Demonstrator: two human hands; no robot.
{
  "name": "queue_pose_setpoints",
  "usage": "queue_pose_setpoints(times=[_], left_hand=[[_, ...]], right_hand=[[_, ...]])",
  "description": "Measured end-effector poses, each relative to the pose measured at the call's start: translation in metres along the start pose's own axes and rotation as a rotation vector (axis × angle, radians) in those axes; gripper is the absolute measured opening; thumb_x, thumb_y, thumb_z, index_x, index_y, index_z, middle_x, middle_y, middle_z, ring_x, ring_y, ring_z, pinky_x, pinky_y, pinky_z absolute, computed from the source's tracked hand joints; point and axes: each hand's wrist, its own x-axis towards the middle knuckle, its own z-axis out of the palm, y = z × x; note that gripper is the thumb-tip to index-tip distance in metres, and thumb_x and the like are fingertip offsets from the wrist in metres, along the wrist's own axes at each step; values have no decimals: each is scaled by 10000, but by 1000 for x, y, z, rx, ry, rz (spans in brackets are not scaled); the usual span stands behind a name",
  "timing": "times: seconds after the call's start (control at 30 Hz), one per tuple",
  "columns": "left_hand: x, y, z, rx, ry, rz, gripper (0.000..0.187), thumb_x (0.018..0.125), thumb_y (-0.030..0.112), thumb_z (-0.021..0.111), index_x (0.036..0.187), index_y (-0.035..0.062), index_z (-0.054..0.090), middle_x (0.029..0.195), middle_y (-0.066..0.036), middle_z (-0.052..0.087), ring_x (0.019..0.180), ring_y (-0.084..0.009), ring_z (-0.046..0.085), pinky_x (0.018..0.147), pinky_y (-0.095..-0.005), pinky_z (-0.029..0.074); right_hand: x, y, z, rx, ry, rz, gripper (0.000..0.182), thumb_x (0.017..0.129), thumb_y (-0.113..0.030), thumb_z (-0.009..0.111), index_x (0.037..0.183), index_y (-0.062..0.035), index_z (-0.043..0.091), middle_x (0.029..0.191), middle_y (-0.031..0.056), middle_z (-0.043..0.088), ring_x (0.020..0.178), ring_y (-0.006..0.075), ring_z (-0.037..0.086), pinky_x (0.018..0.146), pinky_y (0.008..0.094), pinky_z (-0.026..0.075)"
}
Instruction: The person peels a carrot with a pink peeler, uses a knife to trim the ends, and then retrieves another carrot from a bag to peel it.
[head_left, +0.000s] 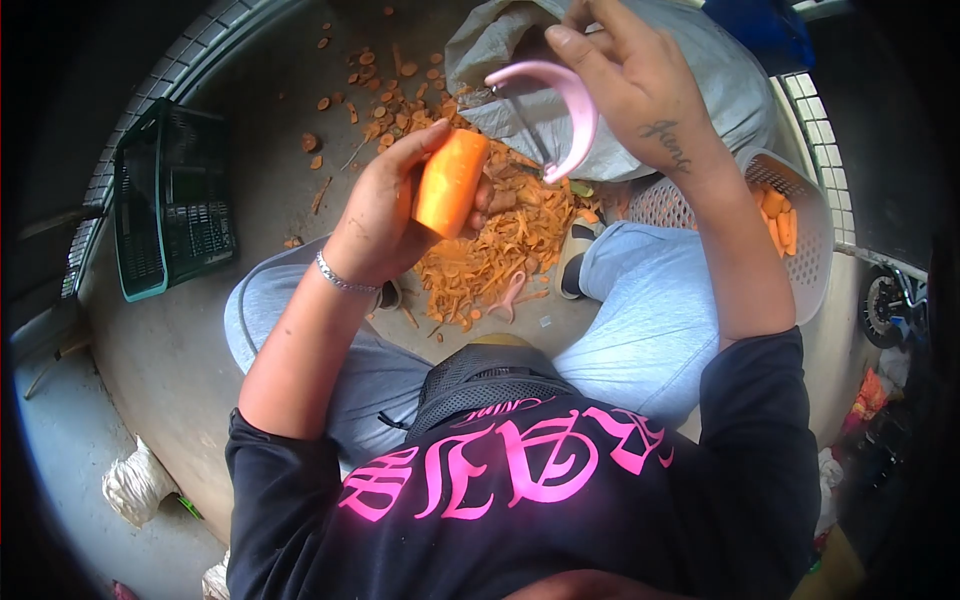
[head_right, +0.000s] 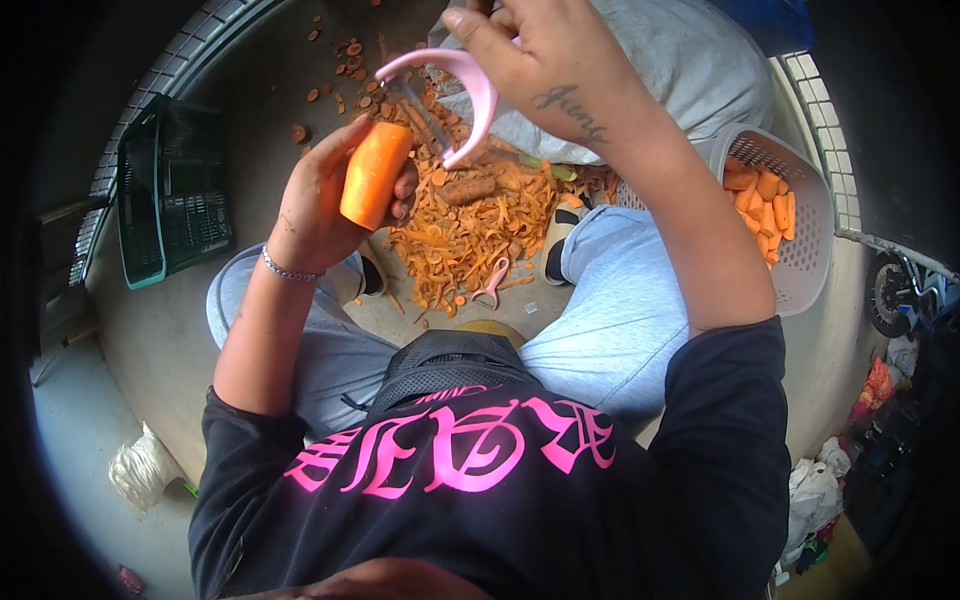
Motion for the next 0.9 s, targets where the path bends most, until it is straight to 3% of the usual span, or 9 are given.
queue_pose_setpoints(times=[0.07,0.1,0.2,0.27,0.3,0.47,0.63,0.77,0.9], left_hand=[[1,-1,-4,-67,-88,31,398,995,377,350,1041,37,550,816,-122,625,708,-212,619,627,-317,495],[1,-1,-3,-65,-70,40,398,997,375,343,1039,38,550,815,-118,625,707,-212,620,616,-317,494],[1,-2,8,-40,43,44,426,999,393,325,1051,33,547,803,-102,617,695,-202,617,569,-299,480],[3,-5,14,2,194,15,482,997,436,317,1081,18,542,786,-85,598,675,-186,608,519,-264,461],[4,-8,8,18,118,23,447,998,416,341,1098,29,540,822,-77,607,679,-177,611,544,-274,484],[-5,-5,28,51,214,54,376,1008,356,368,1088,38,552,878,-59,612,760,-157,621,645,-298,523],[-5,-7,29,79,261,47,406,1010,399,368,1059,51,572,846,-56,622,740,-142,612,703,-295,511],[-8,-13,27,111,210,60,415,1004,387,353,1052,32,560,853,-85,613,683,-159,600,599,-283,494],[-8,-8,18,31,23,-35,486,985,429,334,1028,-4,552,801,-112,592,571,-187,559,466,-259,441]], right_hand=[[-1,-4,2,-11,-51,-48,214,903,-206,579,869,-8,506,588,115,536,500,186,514,486,322,391],[-1,0,8,44,-49,-134,210,883,-195,592,853,-6,505,595,154,555,504,279,554,481,352,401],[-5,-4,18,-201,32,-415,182,810,-205,657,806,-48,565,671,109,545,604,273,549,601,346,393],[-10,-13,21,-316,11,-464,203,824,-223,653,837,-44,560,686,108,558,630,280,564,633,357,400],[-14,-18,23,-332,-2,-450,209,825,-227,654,845,-43,558,688,105,559,633,280,565,639,359,401],[-17,-8,36,-381,115,-604,250,831,-281,649,923,-64,565,559,78,555,560,245,586,619,360,404],[-19,-8,39,-361,69,-583,259,835,-293,649,912,-62,562,564,82,560,570,255,593,623,363,412],[-14,-3,36,-362,73,-572,270,837,-284,658,893,-30,585,687,83,604,590,248,575,625,332,409],[11,17,10,-471,80,-412,235,859,-253,625,865,-28,558,652,109,585,569,275,571,579,345,412]])
